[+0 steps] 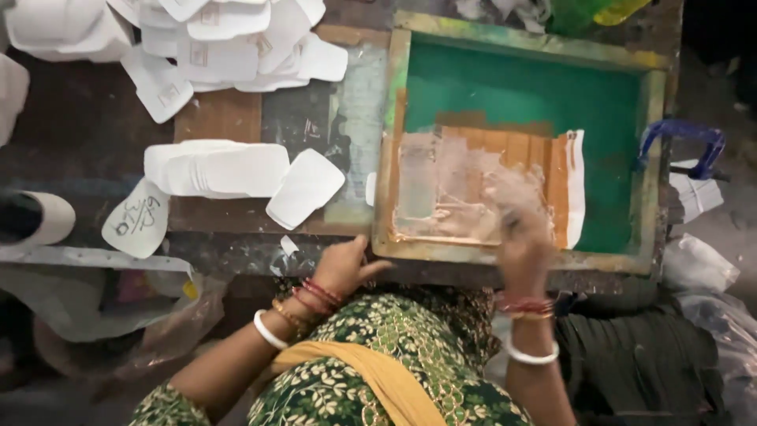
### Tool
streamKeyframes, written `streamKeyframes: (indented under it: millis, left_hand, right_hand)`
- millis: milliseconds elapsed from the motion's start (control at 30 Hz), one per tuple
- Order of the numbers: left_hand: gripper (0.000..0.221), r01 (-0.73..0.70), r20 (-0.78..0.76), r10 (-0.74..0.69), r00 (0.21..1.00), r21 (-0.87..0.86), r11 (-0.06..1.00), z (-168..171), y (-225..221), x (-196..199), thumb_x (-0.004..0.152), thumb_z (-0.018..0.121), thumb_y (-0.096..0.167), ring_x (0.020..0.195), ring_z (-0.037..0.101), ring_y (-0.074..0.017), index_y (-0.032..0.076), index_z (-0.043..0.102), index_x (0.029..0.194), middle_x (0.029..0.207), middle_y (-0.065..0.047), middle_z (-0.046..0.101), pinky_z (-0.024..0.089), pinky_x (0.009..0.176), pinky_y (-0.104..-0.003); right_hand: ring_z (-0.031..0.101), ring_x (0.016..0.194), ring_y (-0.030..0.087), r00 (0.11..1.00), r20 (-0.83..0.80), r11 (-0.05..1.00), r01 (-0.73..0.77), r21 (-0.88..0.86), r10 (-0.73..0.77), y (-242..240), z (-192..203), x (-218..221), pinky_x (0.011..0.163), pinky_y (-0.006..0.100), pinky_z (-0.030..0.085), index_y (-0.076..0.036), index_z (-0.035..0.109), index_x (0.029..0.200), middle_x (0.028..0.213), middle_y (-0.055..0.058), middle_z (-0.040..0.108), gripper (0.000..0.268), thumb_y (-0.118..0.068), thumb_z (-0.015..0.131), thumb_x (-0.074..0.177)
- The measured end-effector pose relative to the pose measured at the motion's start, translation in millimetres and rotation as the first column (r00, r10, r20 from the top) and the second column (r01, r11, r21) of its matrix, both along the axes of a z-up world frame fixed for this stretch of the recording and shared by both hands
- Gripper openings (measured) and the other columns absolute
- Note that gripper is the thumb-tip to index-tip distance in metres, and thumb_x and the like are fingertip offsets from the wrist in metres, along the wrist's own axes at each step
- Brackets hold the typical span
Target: Using a manual screen printing frame and squeegee to print logos onto small white fabric or plastic parts.
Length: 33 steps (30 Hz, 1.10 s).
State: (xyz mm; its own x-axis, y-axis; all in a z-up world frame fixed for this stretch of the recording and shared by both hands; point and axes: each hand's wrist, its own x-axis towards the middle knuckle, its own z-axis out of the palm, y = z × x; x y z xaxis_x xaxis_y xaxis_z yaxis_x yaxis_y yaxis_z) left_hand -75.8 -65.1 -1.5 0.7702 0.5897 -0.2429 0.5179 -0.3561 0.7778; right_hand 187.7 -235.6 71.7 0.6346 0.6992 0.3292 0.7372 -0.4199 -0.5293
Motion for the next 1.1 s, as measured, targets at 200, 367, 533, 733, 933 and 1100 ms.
streamKeyframes:
  millis: [200, 367, 533, 733, 933, 1100]
  left_hand:
    - [0.05, 0.104, -0.099, -0.081, 0.992, 0.258, 0.96, -18, 4, 6, 0.079, 0.079, 0.053, 0.07, 0.068, -0.043, 0.006, 0.062, 0.085, 0.072, -0.019, 0.069, 0.053, 0.061, -0.053]
    - [0.049, 0.098, -0.092, -0.076, 0.993, 0.264, 0.96, -14, 6, 5, 0.075, 0.079, 0.053, 0.07, 0.068, -0.0417, 0.007, 0.063, 0.084, 0.072, -0.018, 0.07, 0.053, 0.061, -0.054]
    - [0.055, 0.094, -0.139, -0.062, 0.988, 0.242, 0.966, -7, 6, 7, 0.077, 0.078, 0.06, 0.07, 0.069, -0.0414, 0.007, 0.064, 0.084, 0.073, -0.018, 0.07, 0.053, 0.062, -0.054]
    - [0.057, 0.098, -0.138, -0.068, 0.988, 0.224, 0.97, -3, 8, 6, 0.076, 0.078, 0.061, 0.072, 0.069, -0.0418, 0.006, 0.067, 0.085, 0.073, -0.019, 0.07, 0.054, 0.064, -0.054]
    - [0.061, 0.08, -0.188, -0.047, 0.981, 0.17, 0.982, 7, 10, 10, 0.074, 0.077, 0.065, 0.073, 0.07, -0.0402, 0.006, 0.069, 0.086, 0.074, -0.019, 0.07, 0.055, 0.065, -0.051]
    - [0.052, -0.078, -0.017, 0.077, 0.997, -0.102, 0.992, 28, 11, 5, 0.064, 0.089, 0.05, 0.066, 0.071, -0.0307, 0.004, 0.074, 0.084, 0.071, -0.014, 0.072, 0.055, 0.061, -0.044]
  right_hand:
    - [0.068, 0.072, 0.03, 0.971, 0.088, 0.926, 0.239, -0.292, -0.223, 2, -24, -2, 0.062, 0.044, 0.052, -0.008, 0.069, 0.099, 0.084, 0.014, 0.072, 0.027, -0.035, 0.07, 0.102]
    - [0.066, 0.074, 0.035, 0.994, 0.08, 0.975, 0.088, -0.203, -0.073, 43, -20, -64, 0.064, 0.046, 0.051, -0.006, 0.067, 0.096, 0.083, 0.016, 0.069, 0.027, -0.032, 0.069, 0.105]
    - [0.068, 0.07, 0.035, 0.928, -0.068, 0.9, -0.373, -0.228, 0.367, 92, -2, -33, 0.061, 0.045, 0.052, -0.007, 0.071, 0.108, 0.082, 0.017, 0.07, 0.019, -0.021, 0.069, 0.095]
    - [0.071, 0.08, 0.032, 0.83, -0.021, 0.816, -0.552, -0.171, 0.557, 137, 7, -1, 0.071, 0.043, 0.056, -0.009, 0.073, 0.114, 0.094, 0.015, 0.074, 0.023, -0.009, 0.069, 0.092]
    - [0.072, 0.097, 0.035, 0.864, -0.06, 0.861, -0.504, -0.076, 0.5, 53, -13, -67, 0.084, 0.04, 0.058, -0.009, 0.072, 0.116, 0.109, 0.016, 0.075, 0.038, 0.005, 0.065, 0.082]
    - [0.072, 0.102, 0.036, 0.907, 0.073, 0.908, -0.417, 0.041, 0.414, 24, -3, -84, 0.087, 0.041, 0.058, -0.005, 0.07, 0.117, 0.113, 0.018, 0.073, 0.033, -0.001, 0.068, 0.084]
